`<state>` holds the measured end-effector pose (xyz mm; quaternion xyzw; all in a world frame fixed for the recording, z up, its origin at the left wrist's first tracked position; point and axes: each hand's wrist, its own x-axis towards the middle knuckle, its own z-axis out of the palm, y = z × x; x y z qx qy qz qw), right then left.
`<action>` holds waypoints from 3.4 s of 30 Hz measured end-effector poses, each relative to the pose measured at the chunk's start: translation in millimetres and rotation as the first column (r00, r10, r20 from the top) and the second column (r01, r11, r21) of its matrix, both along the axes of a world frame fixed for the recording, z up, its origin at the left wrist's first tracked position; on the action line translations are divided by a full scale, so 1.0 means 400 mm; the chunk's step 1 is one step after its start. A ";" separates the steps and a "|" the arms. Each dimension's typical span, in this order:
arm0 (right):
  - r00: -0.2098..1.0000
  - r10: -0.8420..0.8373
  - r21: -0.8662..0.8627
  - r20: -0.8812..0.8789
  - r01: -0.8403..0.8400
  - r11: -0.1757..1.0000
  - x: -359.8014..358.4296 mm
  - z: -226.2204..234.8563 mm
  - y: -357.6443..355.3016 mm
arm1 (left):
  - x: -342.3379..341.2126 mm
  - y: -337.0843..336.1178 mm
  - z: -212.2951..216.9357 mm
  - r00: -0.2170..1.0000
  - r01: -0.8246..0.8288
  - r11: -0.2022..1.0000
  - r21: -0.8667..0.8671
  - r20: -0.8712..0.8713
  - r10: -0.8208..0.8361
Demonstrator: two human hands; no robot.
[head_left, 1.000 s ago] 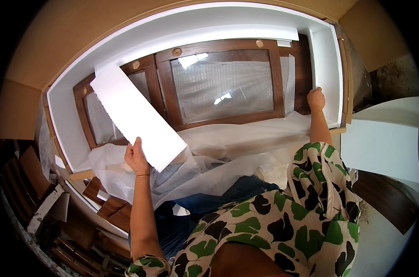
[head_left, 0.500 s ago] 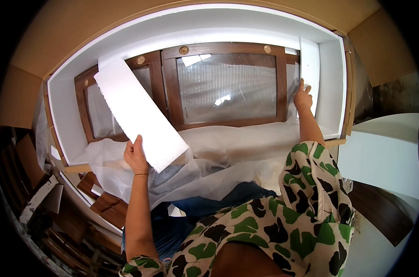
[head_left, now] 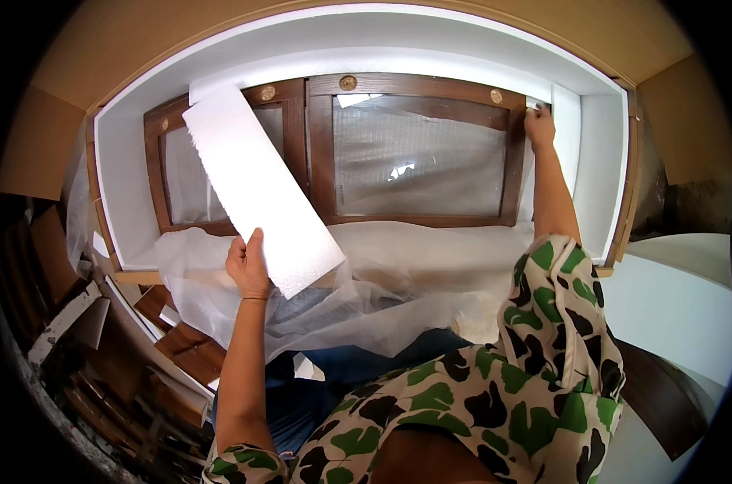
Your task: The person unpacks wooden panels and foam pieces from a large cardboard box, then removes a plastic covering from a cabinet door with glass panels.
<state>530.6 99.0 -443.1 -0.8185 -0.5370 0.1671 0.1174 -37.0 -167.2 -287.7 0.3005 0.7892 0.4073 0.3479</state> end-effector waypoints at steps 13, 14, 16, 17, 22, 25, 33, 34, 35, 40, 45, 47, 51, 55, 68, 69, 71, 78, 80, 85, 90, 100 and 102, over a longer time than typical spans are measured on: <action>0.561 -0.499 -0.205 -0.660 0.505 0.839 -0.045 -0.033 0.123 | -0.002 -0.013 -0.013 1.000 0.009 1.000 0.029 -0.028 -0.008; 0.599 -0.481 -0.207 -0.640 0.469 0.859 -0.068 -0.026 0.112 | -0.008 -0.018 -0.007 0.999 0.018 1.000 0.012 -0.044 -0.017; 0.914 -0.280 -0.095 -0.295 0.263 0.960 -0.014 -0.015 0.088 | -0.013 -0.010 -0.010 0.997 0.057 0.998 -0.008 -0.046 -0.058; 0.979 -0.187 -0.044 0.083 0.191 0.981 0.010 -0.013 0.063 | -0.012 -0.008 -0.011 0.998 0.053 0.999 -0.003 -0.037 -0.053; 0.833 0.009 -0.139 0.554 0.081 0.987 0.041 0.058 -0.114 | -0.007 -0.009 0.005 0.998 0.037 0.999 -0.033 -0.056 -0.039; 0.889 -0.076 -0.182 0.451 0.175 0.968 0.065 0.056 -0.114 | -0.002 -0.007 0.009 0.999 0.024 0.999 -0.021 -0.024 -0.024; 0.764 -0.025 -0.206 0.645 0.205 0.957 0.054 0.007 -0.098 | 0.003 -0.002 0.011 1.000 0.030 0.999 -0.015 0.007 -0.030; 0.752 -0.047 -0.160 0.657 0.200 0.967 0.035 0.010 -0.102 | 0.005 -0.004 0.013 1.000 0.016 1.000 -0.008 0.003 -0.016; 0.741 -0.070 -0.113 0.668 0.194 0.975 0.017 0.017 -0.107 | 0.002 -0.011 0.012 1.000 0.020 0.999 -0.026 -0.009 -0.020; 0.745 -0.101 -0.096 0.660 0.216 0.972 -0.022 0.046 -0.111 | -0.008 -0.019 0.006 0.998 0.049 0.999 -0.020 -0.048 -0.050; 0.871 -0.163 0.053 0.463 0.157 0.986 -0.054 0.029 -0.025 | -0.005 -0.021 0.007 0.995 0.056 0.998 -0.007 -0.077 -0.056; 0.923 -0.171 0.133 0.345 0.133 0.982 0.003 -0.038 0.040 | -0.005 -0.013 0.008 0.995 0.070 0.998 -0.006 -0.072 -0.070; 0.692 -0.532 -0.058 -0.488 0.583 0.811 0.077 -0.109 0.150 | -0.012 -0.019 0.007 0.997 0.051 0.999 -0.012 -0.064 -0.052; 0.457 -0.608 0.077 -0.649 0.834 0.546 0.136 -0.128 0.190 | -0.002 0.006 -0.001 0.996 0.080 0.997 -0.002 -0.035 -0.080; 0.540 -0.561 0.062 -0.627 0.753 0.655 0.002 -0.077 0.162 | -0.011 -0.010 -0.010 0.999 0.033 0.999 0.017 -0.001 -0.033; 0.583 -0.598 -0.012 -0.551 0.710 0.704 -0.062 -0.042 0.157 | -0.015 -0.022 0.002 1.000 0.014 1.000 0.010 -0.008 -0.014; 0.865 -0.491 0.024 -0.101 0.496 0.868 -0.050 0.013 0.119 | -0.006 -0.012 0.008 1.000 0.014 1.000 0.003 0.000 -0.014; 0.889 -0.142 -0.073 0.436 0.192 0.979 0.043 -0.001 -0.199 | -0.008 -0.013 0.008 0.999 0.041 0.999 -0.003 -0.034 -0.041; 0.887 0.015 -0.070 0.462 0.019 0.997 0.127 -0.033 -0.224 | -0.008 -0.012 0.004 0.998 0.056 0.998 -0.007 -0.043 -0.056; 0.938 0.114 -0.183 0.328 -0.055 0.982 0.048 0.007 -0.157 | -0.007 -0.018 0.008 0.996 0.047 0.999 -0.008 -0.073 -0.048; 0.959 0.131 -0.208 0.253 -0.079 0.975 -0.164 0.051 -0.170 | -0.008 -0.013 0.015 0.989 0.097 0.995 -0.025 -0.112 -0.099; 0.864 0.210 -0.219 0.458 -0.119 0.968 -0.112 0.041 -0.179 | -0.009 -0.026 0.018 0.989 0.084 0.995 -0.058 -0.114 -0.090; 0.816 0.190 -0.256 0.546 -0.054 0.965 -0.108 0.045 -0.180 | -0.008 -0.024 0.022 0.995 0.062 0.995 -0.077 -0.076 -0.068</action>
